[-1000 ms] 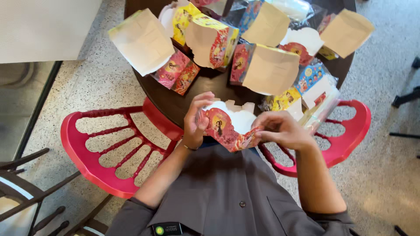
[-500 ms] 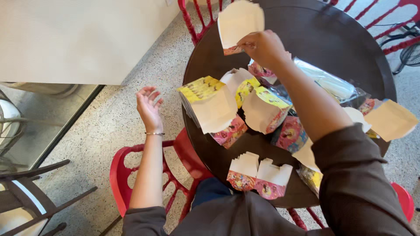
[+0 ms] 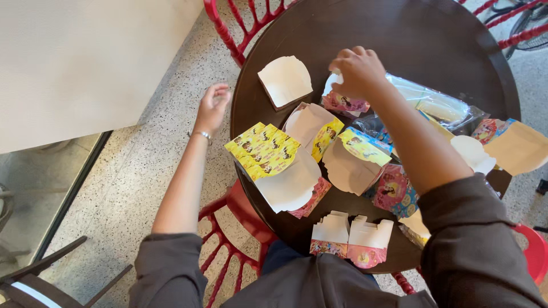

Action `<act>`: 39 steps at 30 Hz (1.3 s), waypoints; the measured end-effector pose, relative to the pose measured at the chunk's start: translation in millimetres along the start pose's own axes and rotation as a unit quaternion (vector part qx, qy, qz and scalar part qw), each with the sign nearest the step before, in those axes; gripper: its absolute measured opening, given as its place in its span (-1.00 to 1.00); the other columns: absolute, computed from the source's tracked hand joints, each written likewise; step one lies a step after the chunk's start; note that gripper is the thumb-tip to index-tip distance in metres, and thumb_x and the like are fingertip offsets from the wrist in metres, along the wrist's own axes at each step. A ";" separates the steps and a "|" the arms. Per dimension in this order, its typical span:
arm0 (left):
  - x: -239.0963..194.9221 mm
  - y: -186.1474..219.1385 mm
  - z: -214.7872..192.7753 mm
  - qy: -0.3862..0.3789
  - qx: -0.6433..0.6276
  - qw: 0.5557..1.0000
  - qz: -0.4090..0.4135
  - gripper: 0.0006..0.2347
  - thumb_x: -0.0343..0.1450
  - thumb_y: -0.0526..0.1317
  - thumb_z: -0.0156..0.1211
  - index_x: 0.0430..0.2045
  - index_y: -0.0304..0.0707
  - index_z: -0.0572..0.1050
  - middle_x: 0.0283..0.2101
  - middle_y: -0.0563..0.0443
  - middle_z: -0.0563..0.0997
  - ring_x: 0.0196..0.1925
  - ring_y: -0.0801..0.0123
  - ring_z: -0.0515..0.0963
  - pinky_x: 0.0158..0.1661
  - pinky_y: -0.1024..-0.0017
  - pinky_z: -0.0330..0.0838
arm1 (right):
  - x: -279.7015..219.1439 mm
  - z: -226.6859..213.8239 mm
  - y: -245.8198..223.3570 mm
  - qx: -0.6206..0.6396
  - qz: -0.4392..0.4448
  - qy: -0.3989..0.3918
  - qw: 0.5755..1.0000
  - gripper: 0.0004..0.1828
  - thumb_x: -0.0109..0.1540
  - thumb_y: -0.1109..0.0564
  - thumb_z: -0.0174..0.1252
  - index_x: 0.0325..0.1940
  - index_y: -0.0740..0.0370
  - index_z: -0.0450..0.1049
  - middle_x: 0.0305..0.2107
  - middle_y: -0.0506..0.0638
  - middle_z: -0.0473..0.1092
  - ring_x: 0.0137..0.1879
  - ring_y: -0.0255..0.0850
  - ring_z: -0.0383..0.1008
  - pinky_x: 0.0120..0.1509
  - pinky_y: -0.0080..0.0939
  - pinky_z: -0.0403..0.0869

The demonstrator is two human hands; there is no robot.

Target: The person assembles small, flat-packed, colorful paper boxes at a round table. They fold the flaps and tuck them into slots to form the box shape, then place the finished boxes on the table.

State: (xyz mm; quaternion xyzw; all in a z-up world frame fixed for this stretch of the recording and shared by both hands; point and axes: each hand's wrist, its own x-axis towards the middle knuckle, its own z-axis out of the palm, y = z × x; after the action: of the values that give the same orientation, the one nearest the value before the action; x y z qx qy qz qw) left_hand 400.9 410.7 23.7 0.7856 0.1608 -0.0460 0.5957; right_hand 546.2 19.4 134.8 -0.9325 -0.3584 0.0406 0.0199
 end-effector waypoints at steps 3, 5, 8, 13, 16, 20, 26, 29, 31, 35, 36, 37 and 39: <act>36.8 13.5 30.5 -0.065 0.102 0.989 0.090 -0.63 0.44 -0.04 0.19 0.13 -0.08 0.48 0.33 -0.27 0.37 0.40 0.04 0.34 0.22 0.27 0.41 | -27.2 -8.0 17.1 -0.026 0.098 -0.190 0.977 -0.59 0.06 -0.25 0.40 -0.11 -0.09 0.66 -0.12 -0.01 0.51 0.16 0.02 0.38 0.28 0.27 0.25; 63.0 17.0 52.2 -0.092 0.149 0.981 0.084 -0.62 0.46 0.02 0.17 0.14 -0.05 0.51 0.41 -0.36 0.19 0.47 -0.03 0.17 0.33 0.22 0.21 | -35.1 -9.0 21.4 -0.033 0.052 -0.216 0.975 -0.69 0.05 -0.20 0.41 -0.19 -0.14 0.69 -0.15 -0.13 0.54 0.21 -0.11 0.39 0.46 0.37 0.06; 86.1 4.5 81.2 -0.123 0.177 0.975 0.056 -0.57 0.49 0.13 0.07 0.13 -0.07 0.54 0.48 -0.42 0.04 0.54 -0.09 0.04 0.42 0.21 0.06 | -45.9 -13.6 27.3 -0.034 0.055 -0.199 0.978 -0.75 0.16 -0.20 0.38 -0.15 -0.18 0.70 -0.21 -0.11 0.57 0.22 -0.14 0.42 0.61 0.36 -0.03; 113.4 -11.1 86.8 -0.160 0.112 0.980 0.027 -0.35 0.53 0.33 -0.28 0.22 -0.22 0.45 0.45 -0.28 0.31 0.58 0.00 0.13 0.46 0.24 0.00 | -7.4 -28.9 23.4 0.009 -0.046 -0.026 0.999 -0.89 0.24 -0.07 0.31 -0.19 -0.18 0.71 -0.06 -0.22 0.57 0.29 -0.15 0.39 0.63 0.35 -0.11; 117.8 -4.4 87.1 -0.149 -0.004 0.987 -0.058 -0.27 0.45 0.39 -0.38 0.26 -0.22 0.35 0.41 -0.18 0.36 0.47 0.09 0.28 0.33 0.18 0.09 | 28.2 -14.8 -13.2 0.007 -0.130 -0.017 0.991 -0.90 0.27 -0.05 0.29 -0.17 -0.23 0.70 -0.08 -0.23 0.57 0.34 -0.17 0.36 0.62 0.40 -0.20; 111.3 7.8 84.1 -0.108 -0.085 0.988 -0.069 -0.24 0.40 0.39 -0.25 0.32 -0.25 0.25 0.33 -0.17 0.38 0.33 0.06 0.35 0.21 0.15 0.25 | 39.2 2.9 -42.5 0.035 -0.263 0.051 0.963 -0.71 0.09 -0.15 0.35 -0.20 -0.03 0.68 0.00 -0.06 0.52 0.35 -0.09 0.35 0.57 0.33 -0.14; 104.8 -4.4 80.4 -0.071 -0.022 0.997 0.011 -0.33 0.42 0.13 0.23 0.29 -0.37 0.17 0.23 -0.26 0.41 0.27 0.23 0.44 0.24 0.34 0.31 | 11.1 18.2 19.1 0.098 0.093 0.061 0.989 -0.61 0.26 0.02 0.28 0.13 0.14 0.43 0.02 0.13 0.44 0.11 0.02 0.50 0.30 0.12 0.35; 106.5 -12.8 90.1 -0.084 -0.062 0.994 0.018 -0.40 0.48 0.10 0.17 0.28 -0.37 0.22 0.21 -0.25 0.47 0.27 0.26 0.45 0.28 0.36 0.29 | -11.7 48.5 48.3 0.076 0.315 -0.082 0.943 -0.20 0.16 -0.09 0.36 0.37 0.12 0.15 0.16 0.32 0.25 -0.01 0.26 0.48 0.01 0.13 0.47; 107.9 -16.5 87.2 -0.090 -0.075 0.993 0.014 -0.41 0.50 0.11 0.13 0.28 -0.37 0.24 0.20 -0.24 0.50 0.25 0.25 0.47 0.29 0.37 0.29 | -19.8 72.8 59.0 0.081 0.287 -0.091 0.950 -0.41 0.14 0.08 0.30 0.23 0.18 0.34 -0.02 0.27 0.44 0.03 0.22 0.50 0.02 0.13 0.49; 102.1 -10.9 89.3 -0.108 -0.056 0.993 0.009 -0.38 0.48 0.12 0.17 0.30 -0.37 0.20 0.22 -0.23 0.46 0.25 0.26 0.44 0.28 0.37 0.26 | -27.4 108.3 77.5 0.096 0.293 -0.072 0.949 -0.66 0.18 0.23 0.17 0.03 0.06 0.59 -0.19 0.16 0.57 -0.01 0.14 0.57 0.08 0.12 0.51; 96.9 -6.7 89.0 -0.110 -0.043 0.993 0.007 -0.36 0.47 0.12 0.19 0.30 -0.36 0.18 0.24 -0.22 0.43 0.26 0.28 0.42 0.27 0.37 0.25 | -28.5 111.6 81.4 0.089 0.280 -0.074 0.953 -0.71 0.16 0.20 0.20 -0.04 0.08 0.60 -0.24 0.16 0.57 -0.04 0.13 0.57 0.06 0.13 0.49; 90.6 -1.5 87.5 -0.100 -0.041 0.994 0.008 -0.33 0.45 0.14 0.23 0.31 -0.36 0.18 0.25 -0.23 0.43 0.27 0.27 0.42 0.28 0.36 0.24 | -29.0 114.1 81.9 0.082 0.268 -0.076 0.957 -0.76 0.14 0.16 0.24 -0.11 0.11 0.61 -0.29 0.15 0.57 -0.06 0.12 0.57 0.04 0.13 0.48; 82.3 14.0 90.4 -0.086 -0.039 0.995 0.015 -0.27 0.42 0.17 0.30 0.32 -0.37 0.17 0.27 -0.26 0.41 0.30 0.25 0.40 0.28 0.34 0.24 | -28.4 111.7 83.1 0.101 0.288 -0.067 0.950 -0.69 0.12 0.22 0.18 -0.06 0.07 0.62 -0.26 0.18 0.56 -0.08 0.15 0.57 0.03 0.10 0.51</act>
State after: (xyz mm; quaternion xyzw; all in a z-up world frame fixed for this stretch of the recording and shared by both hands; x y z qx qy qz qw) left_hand 493.6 337.7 -11.0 0.7572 0.0988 -0.0982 0.6381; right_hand 570.5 -60.4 19.8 -0.9843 -0.0688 0.1434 0.0772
